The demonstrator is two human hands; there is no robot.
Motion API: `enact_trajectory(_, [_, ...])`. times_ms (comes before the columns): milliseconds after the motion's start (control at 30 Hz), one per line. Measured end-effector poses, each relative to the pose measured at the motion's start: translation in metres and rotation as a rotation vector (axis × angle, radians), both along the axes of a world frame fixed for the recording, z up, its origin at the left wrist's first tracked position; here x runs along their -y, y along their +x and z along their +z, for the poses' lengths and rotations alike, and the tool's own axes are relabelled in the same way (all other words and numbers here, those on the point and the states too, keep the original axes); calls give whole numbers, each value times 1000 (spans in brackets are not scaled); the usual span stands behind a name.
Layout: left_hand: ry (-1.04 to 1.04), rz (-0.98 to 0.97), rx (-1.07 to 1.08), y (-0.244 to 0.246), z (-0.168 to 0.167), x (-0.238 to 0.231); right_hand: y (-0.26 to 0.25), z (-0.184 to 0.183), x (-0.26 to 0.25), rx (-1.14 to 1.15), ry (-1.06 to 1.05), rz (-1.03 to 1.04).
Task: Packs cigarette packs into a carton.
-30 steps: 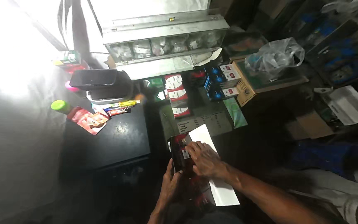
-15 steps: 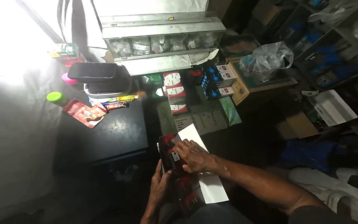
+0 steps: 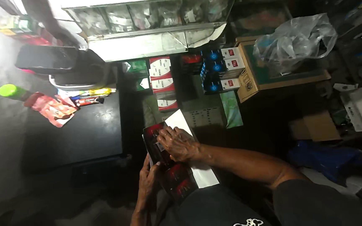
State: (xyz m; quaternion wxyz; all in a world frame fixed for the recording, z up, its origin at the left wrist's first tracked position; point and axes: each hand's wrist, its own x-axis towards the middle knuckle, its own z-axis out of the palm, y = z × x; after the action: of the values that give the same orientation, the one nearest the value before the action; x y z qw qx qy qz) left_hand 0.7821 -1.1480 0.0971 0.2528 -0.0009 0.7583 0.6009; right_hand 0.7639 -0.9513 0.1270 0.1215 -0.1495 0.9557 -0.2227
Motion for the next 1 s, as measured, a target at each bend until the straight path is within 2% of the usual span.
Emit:
enact_trajectory(100, [-85,34,-1,5,1,-13,5,-3,-6,-162,-84,7])
enact_trajectory(233, [-171,124,2,5,2,-20,-1,41,-29,-457,-380,-69])
enact_trajectory(333, [-137,164,-9,8,-3,-15,-30,61,-79,-539,-289,-210])
enact_trajectory(400, [-138,214,-20,12,-3,-13,-59,48,-119,-450,-77,-346])
enact_trajectory(500, [-120,281,-36,21,-5,-11,-100,13,-162,-91,224,-443])
enact_trajectory(567, [-112,326,-47,24,-5,-11,-121,-13,-174,38,321,-440])
enact_trajectory(700, [-92,382,-42,27,-5,-10,-150,-46,-184,116,380,-451])
enact_trajectory(833, [-90,394,-44,28,-7,-9,-151,-59,-184,53,351,-472])
enact_trajectory(933, [-72,396,-60,27,-9,-8,-115,-56,-170,-211,260,-465])
enact_trajectory(1000, [-37,390,-40,26,-8,-8,-80,-56,-156,-288,187,-429])
